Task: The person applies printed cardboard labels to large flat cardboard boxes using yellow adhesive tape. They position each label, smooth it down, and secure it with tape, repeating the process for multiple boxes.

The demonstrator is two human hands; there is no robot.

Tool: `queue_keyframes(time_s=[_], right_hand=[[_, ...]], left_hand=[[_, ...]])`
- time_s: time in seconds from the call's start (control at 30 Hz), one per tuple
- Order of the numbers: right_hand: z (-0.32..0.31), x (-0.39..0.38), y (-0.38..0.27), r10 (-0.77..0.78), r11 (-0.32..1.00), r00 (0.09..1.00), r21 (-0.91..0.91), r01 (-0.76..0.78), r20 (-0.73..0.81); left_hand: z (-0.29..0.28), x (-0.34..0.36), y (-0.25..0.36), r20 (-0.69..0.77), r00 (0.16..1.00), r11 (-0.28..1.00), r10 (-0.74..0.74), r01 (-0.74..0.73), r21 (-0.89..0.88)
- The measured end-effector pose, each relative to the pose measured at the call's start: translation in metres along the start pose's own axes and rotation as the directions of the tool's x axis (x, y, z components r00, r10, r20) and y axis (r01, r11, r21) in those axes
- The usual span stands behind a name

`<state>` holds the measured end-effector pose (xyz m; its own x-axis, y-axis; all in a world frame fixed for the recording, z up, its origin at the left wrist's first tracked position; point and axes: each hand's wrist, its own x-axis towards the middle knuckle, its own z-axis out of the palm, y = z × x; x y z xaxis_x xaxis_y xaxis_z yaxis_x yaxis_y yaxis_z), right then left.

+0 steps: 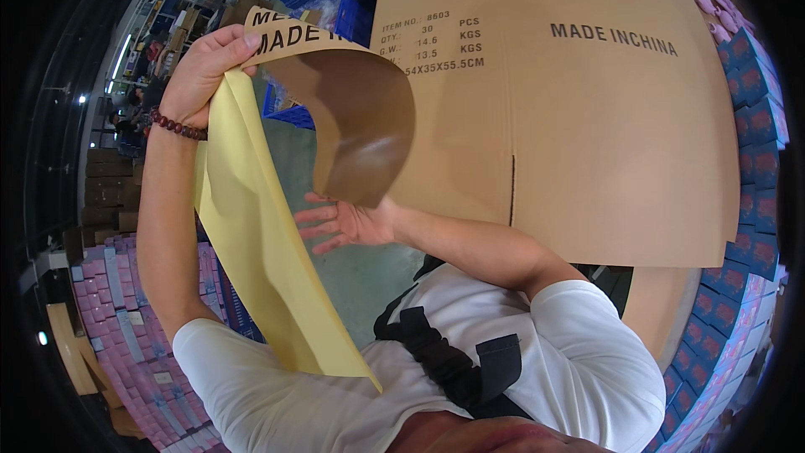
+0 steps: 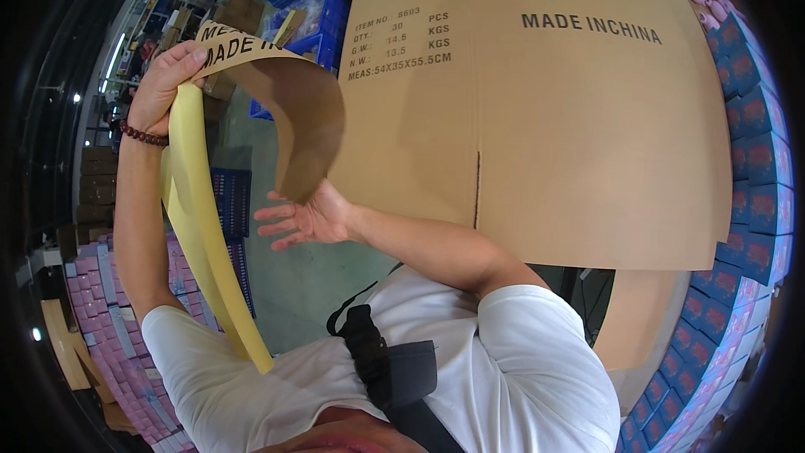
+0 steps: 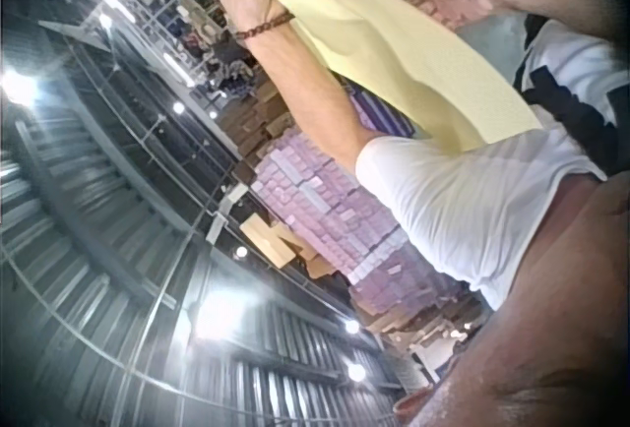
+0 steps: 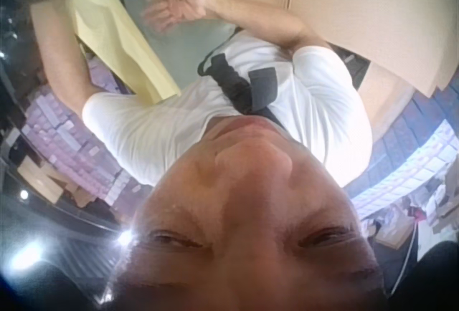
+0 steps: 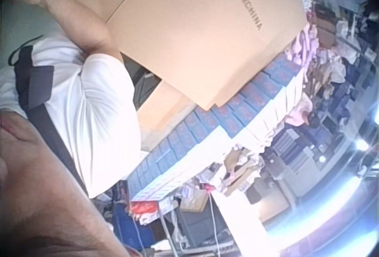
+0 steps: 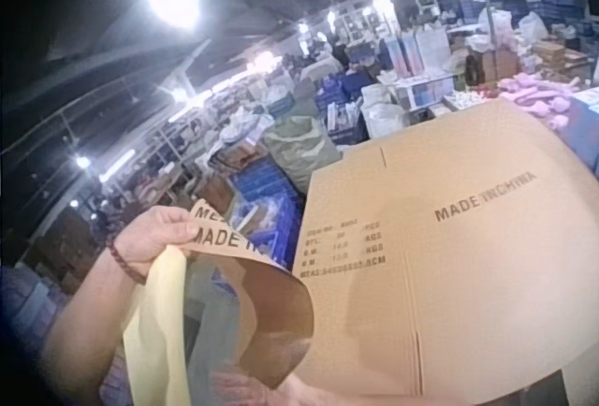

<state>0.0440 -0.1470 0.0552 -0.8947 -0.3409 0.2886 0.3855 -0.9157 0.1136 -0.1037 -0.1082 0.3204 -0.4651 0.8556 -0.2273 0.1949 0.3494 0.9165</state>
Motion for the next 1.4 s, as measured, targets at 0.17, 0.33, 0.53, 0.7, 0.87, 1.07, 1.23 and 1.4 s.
queue_keyframes(time_s=[0.17, 0.33, 0.53, 0.7, 0.87, 1.07, 1.23, 1.4], right_hand=[[-0.014, 0.015, -0.027, -0.409, 0.910, 0.890, -0.017, 0.415, -0.200], [-0.052, 0.007, -0.079, -0.599, 0.792, 0.766, -0.033, 0.609, -0.232], [-0.023, -0.022, -0.177, -0.849, 0.521, 0.398, -0.670, 0.528, -0.346], [0.019, -0.057, -0.232, -0.969, 0.248, 0.088, -0.931, 0.269, -0.233], [0.041, -0.074, -0.247, -0.999, -0.019, -0.031, -0.999, 0.026, 0.018], [0.047, -0.063, -0.230, -0.987, -0.160, -0.060, -0.957, 0.241, 0.150], [0.037, -0.051, -0.228, -0.999, -0.032, -0.005, -0.836, 0.547, 0.035], [0.014, -0.025, -0.220, -0.968, 0.218, 0.248, -0.620, 0.753, -0.039]], left_hand=[[-0.054, 0.016, -0.029, 0.052, 0.997, 0.997, -0.054, 0.057, -0.055], [-0.091, 0.029, -0.059, 0.067, 0.997, 0.993, -0.030, 0.037, -0.111], [-0.116, 0.054, -0.084, 0.121, 0.992, 0.998, -0.021, 0.028, -0.056], [-0.109, 0.079, -0.123, 0.144, 0.986, 0.996, -0.086, 0.088, -0.010], [-0.097, 0.097, -0.147, -0.012, 1.000, 0.935, -0.026, 0.028, 0.354], [-0.083, 0.073, -0.098, -0.096, 0.966, 0.792, 0.241, -0.139, 0.594], [-0.048, 0.002, -0.011, 0.026, 0.922, 0.684, 0.386, -0.305, 0.663], [-0.018, -0.014, 0.055, 0.218, 0.919, 0.538, 0.330, -0.372, 0.756]])
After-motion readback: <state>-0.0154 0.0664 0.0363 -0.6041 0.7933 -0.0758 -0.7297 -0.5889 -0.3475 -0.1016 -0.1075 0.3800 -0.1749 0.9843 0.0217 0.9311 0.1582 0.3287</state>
